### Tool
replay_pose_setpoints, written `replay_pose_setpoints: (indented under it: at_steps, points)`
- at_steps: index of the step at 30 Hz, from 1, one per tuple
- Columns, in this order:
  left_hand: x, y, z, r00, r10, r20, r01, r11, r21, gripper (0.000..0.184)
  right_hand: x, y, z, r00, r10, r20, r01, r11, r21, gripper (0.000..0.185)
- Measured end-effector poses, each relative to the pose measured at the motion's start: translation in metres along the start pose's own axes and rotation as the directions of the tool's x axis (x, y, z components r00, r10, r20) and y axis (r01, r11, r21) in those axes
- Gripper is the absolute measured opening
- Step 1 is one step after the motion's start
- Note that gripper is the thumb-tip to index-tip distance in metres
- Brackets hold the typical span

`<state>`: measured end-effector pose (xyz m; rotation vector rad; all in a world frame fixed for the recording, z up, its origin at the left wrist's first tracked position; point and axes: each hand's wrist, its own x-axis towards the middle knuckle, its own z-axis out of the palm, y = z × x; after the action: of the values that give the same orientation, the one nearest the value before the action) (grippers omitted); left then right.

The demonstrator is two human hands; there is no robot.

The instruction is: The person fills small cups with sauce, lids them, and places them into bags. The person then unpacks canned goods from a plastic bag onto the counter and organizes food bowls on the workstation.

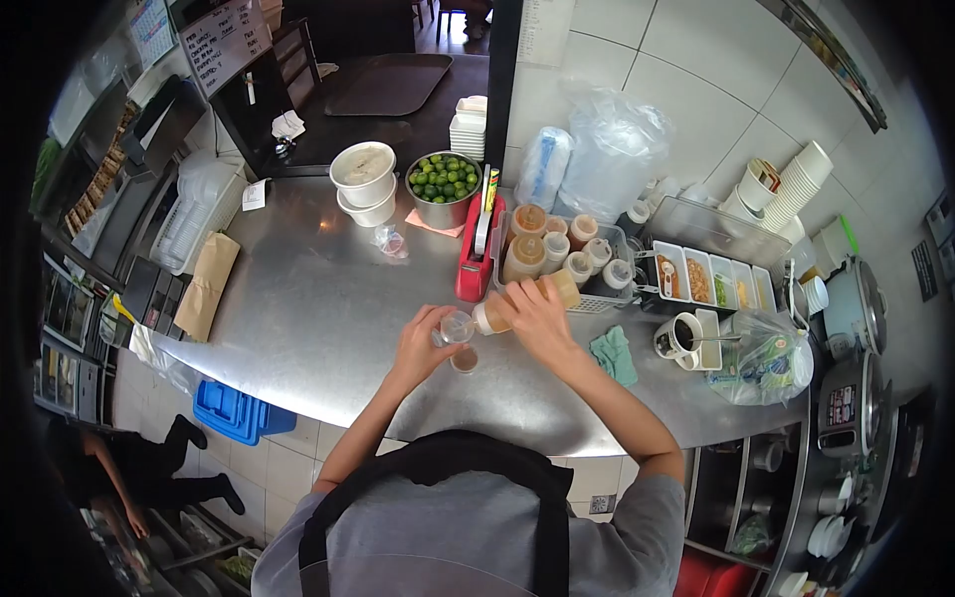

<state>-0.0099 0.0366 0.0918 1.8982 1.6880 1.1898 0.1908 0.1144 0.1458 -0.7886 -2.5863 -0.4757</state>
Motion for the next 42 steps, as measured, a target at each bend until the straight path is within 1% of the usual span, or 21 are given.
replay_pose_setpoints:
  at_steps: [4,13,19,24,27,42]
  points:
    - [0.001,0.002,-0.001,1.0,-0.025,-0.015,0.024,0.998,-0.051,0.055,0.009,0.003,-0.008,0.999,-0.055,0.002,0.055,0.998,-0.027,0.03]
    - [0.003,0.005,-0.002,0.999,-0.047,-0.022,0.045,0.993,-0.112,0.051,0.018,0.007,-0.012,0.99,-0.139,-0.022,0.137,0.988,-0.077,0.031]
    - [0.004,0.004,-0.001,0.999,-0.047,-0.021,0.043,0.989,-0.14,0.053,0.022,0.007,-0.017,0.987,-0.156,0.022,0.158,0.985,-0.066,0.031]
    - [0.003,0.004,-0.002,0.998,-0.069,0.003,0.069,0.985,-0.161,0.054,0.024,0.008,-0.018,0.987,-0.16,0.026,0.162,0.984,-0.072,0.031]
    - [0.003,0.001,0.0,0.999,-0.041,-0.019,0.038,0.988,-0.152,0.052,0.024,0.008,-0.018,0.987,-0.158,0.026,0.16,0.984,-0.078,0.031]
    - [0.003,0.003,0.001,0.999,-0.035,-0.005,0.033,0.985,-0.169,0.053,0.018,0.009,-0.018,0.994,-0.109,0.004,0.109,0.991,-0.077,0.027]
